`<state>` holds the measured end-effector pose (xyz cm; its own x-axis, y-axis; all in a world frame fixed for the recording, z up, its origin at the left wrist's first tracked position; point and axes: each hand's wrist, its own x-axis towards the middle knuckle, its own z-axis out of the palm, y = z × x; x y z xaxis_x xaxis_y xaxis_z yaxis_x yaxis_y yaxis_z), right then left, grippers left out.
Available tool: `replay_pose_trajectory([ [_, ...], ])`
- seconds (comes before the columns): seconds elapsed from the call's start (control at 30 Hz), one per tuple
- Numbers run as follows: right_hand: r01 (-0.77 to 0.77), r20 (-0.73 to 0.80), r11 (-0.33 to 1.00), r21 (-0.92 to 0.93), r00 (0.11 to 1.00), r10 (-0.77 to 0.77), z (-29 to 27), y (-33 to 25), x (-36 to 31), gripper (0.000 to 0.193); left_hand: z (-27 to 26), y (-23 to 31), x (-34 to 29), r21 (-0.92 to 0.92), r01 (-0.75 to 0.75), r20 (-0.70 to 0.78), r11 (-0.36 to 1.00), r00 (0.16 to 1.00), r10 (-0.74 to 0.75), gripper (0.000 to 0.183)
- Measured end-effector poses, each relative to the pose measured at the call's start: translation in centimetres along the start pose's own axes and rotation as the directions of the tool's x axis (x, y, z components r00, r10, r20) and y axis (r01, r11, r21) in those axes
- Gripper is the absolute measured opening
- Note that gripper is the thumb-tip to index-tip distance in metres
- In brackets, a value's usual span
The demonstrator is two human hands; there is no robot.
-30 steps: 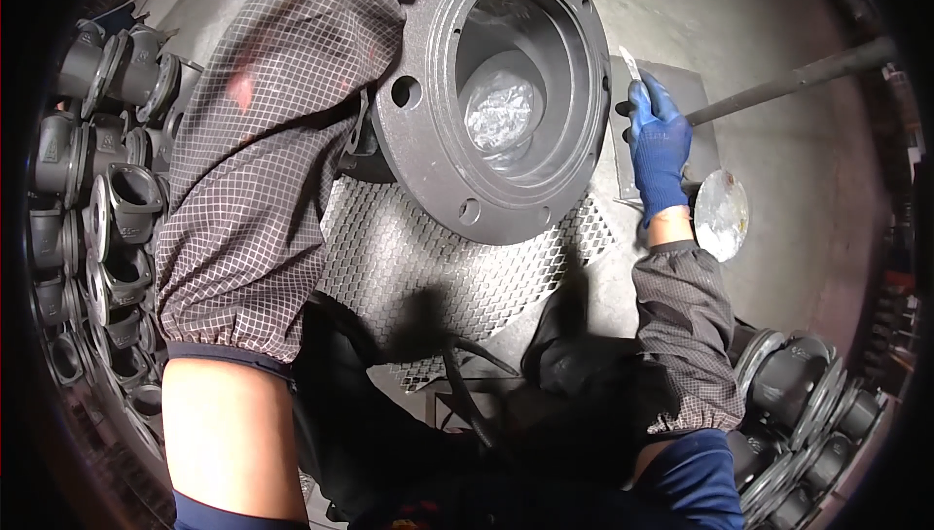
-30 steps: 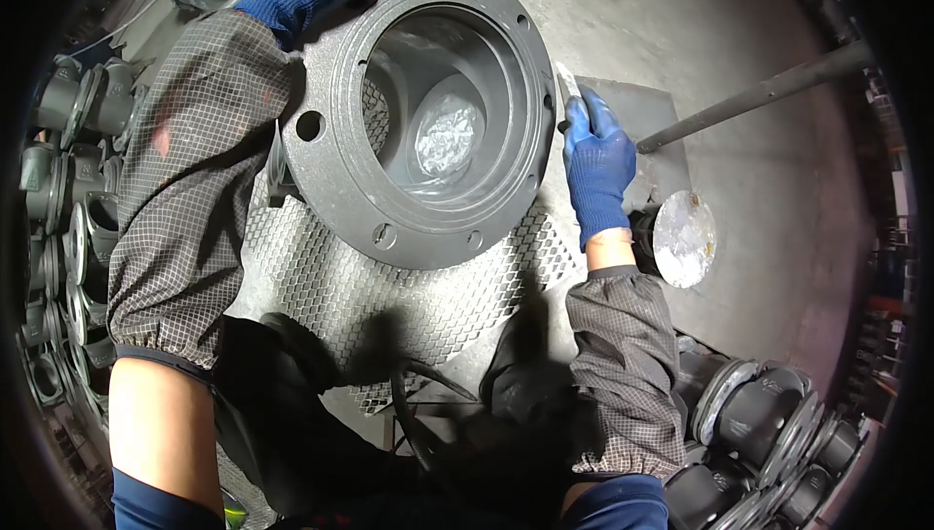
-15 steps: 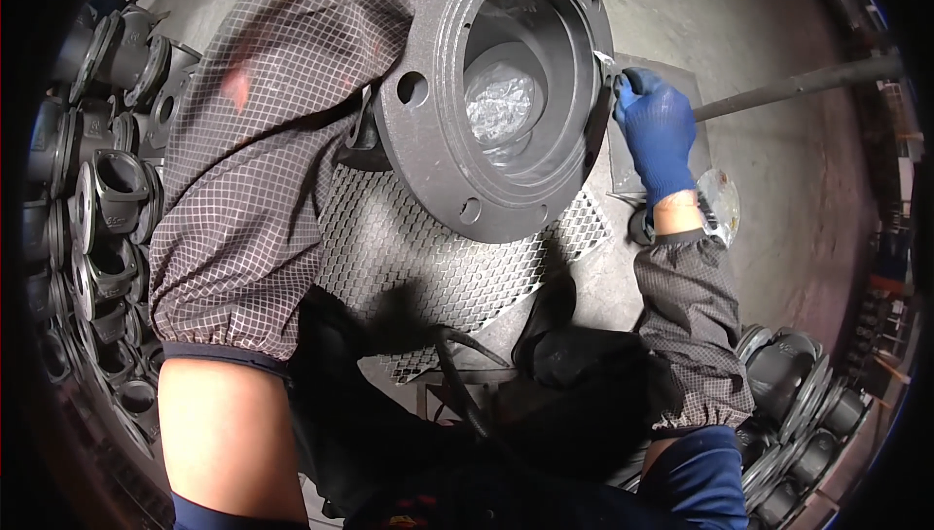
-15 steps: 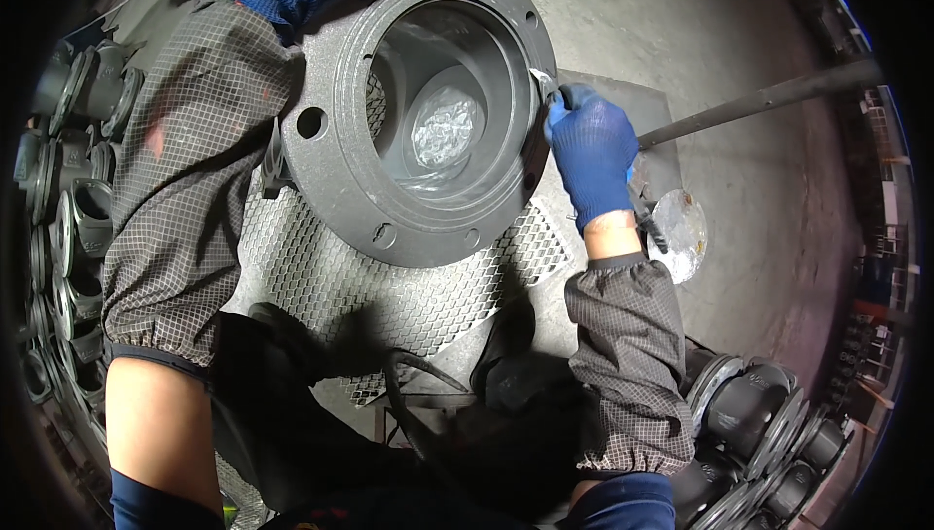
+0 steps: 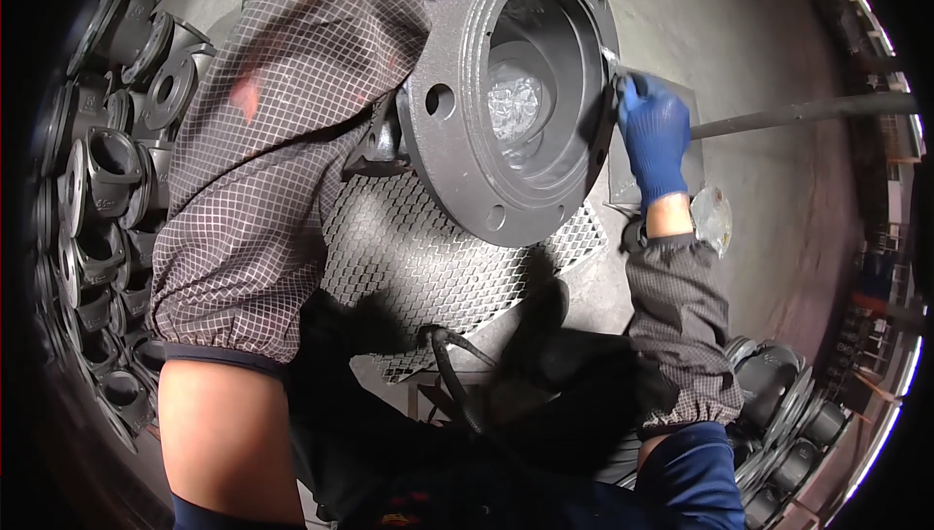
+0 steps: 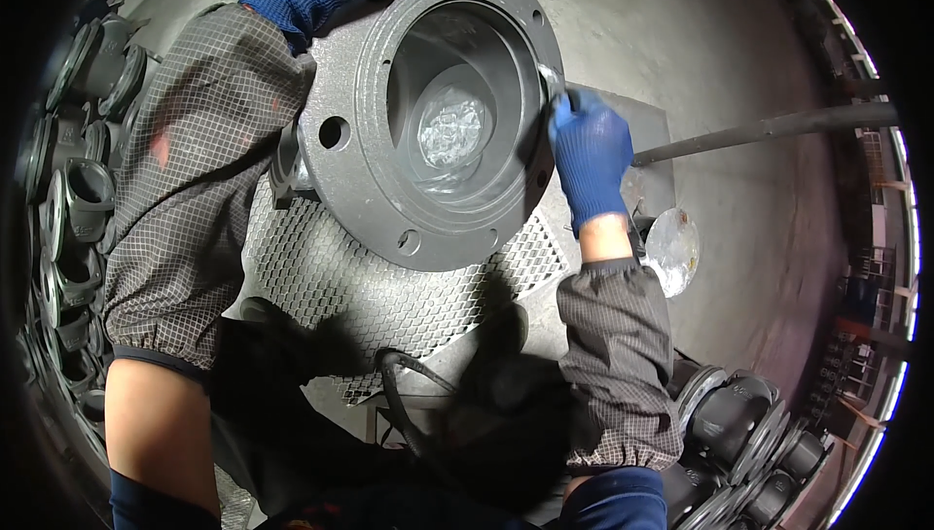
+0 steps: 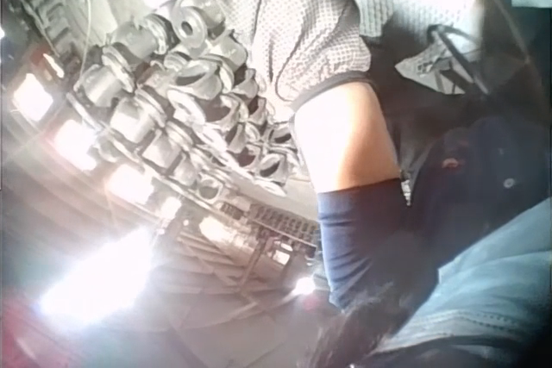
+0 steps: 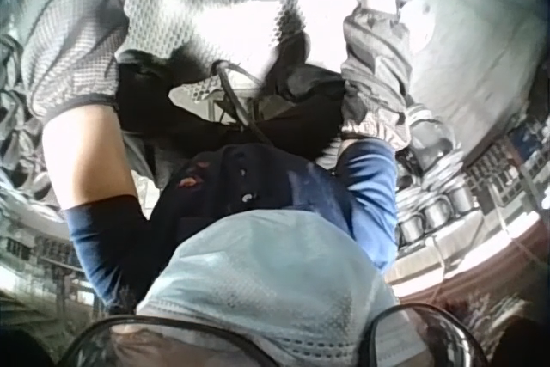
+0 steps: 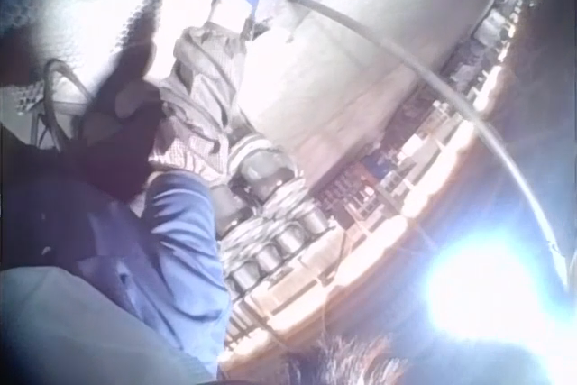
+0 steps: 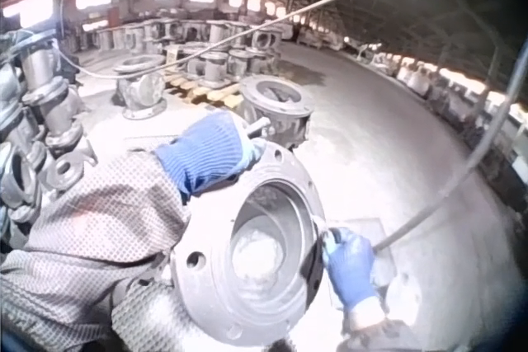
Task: The person uses a tool to deburr the surfaces of a metal casting, turning it over to reach different sides. They then use a handheld rotary tool to smooth the interior of the part.
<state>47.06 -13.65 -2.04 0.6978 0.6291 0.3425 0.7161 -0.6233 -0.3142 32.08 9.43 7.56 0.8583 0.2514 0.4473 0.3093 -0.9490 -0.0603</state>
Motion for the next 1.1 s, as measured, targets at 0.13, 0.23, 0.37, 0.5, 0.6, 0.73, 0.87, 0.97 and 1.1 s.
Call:
replay_pose_trajectory([
  [0.13,0.043,0.046,0.998,-0.042,0.998,-0.042,0.8,0.1,0.9,0.023,-0.4,-0.7,-0.3,0.168,-0.074,0.117,0.983,0.992,0.054,0.033],
  [0.23,-0.043,0.017,0.998,0.049,0.999,0.042,1.2,-0.3,-0.5,0.024,-0.1,-1.4,-1.2,0.136,-0.022,0.054,0.99,0.998,0.015,0.032],
  [0.37,0.06,-0.069,0.992,0.111,0.996,-0.052,1.0,-1.9,1.5,0.023,-0.3,-0.7,-1.2,0.053,0.037,0.117,0.998,0.992,-0.043,0.034],
  [0.5,-0.063,-0.031,0.995,0.079,0.997,0.065,1.6,-0.2,-0.2,0.026,-0.9,-0.3,-1.3,-0.056,0.193,0.135,0.98,0.974,-0.184,0.038],
  [0.6,0.002,-0.04,0.977,0.212,0.999,0.006,1.7,-1.5,2.6,0.027,-0.5,-0.8,-1.2,-0.168,0.274,0.12,0.947,0.959,-0.257,0.039],
  [0.73,-0.351,0.183,0.546,0.761,0.923,0.339,-0.2,-2.8,3.3,0.034,-1.2,-1.0,-1.5,-0.174,0.345,0.185,0.922,0.931,-0.314,0.038],
  [0.87,-0.33,0.045,0.805,0.493,0.933,0.356,1.5,0.6,3.9,0.072,-1.8,0.5,-0.9,-0.068,0.328,0.197,0.942,0.93,-0.31,0.037],
  [0.97,-0.247,-0.03,0.96,0.133,0.967,0.253,2.1,-2.4,3.7,0.082,-1.0,-0.5,-1.1,0.096,0.055,0.121,0.994,0.99,-0.067,0.034],
  [1.1,-0.243,-0.027,0.969,0.043,0.969,0.244,3.5,-1.3,2.4,0.072,-0.9,-0.4,-0.8,0.094,-0.029,0.14,0.995,0.99,0.015,0.032],
])
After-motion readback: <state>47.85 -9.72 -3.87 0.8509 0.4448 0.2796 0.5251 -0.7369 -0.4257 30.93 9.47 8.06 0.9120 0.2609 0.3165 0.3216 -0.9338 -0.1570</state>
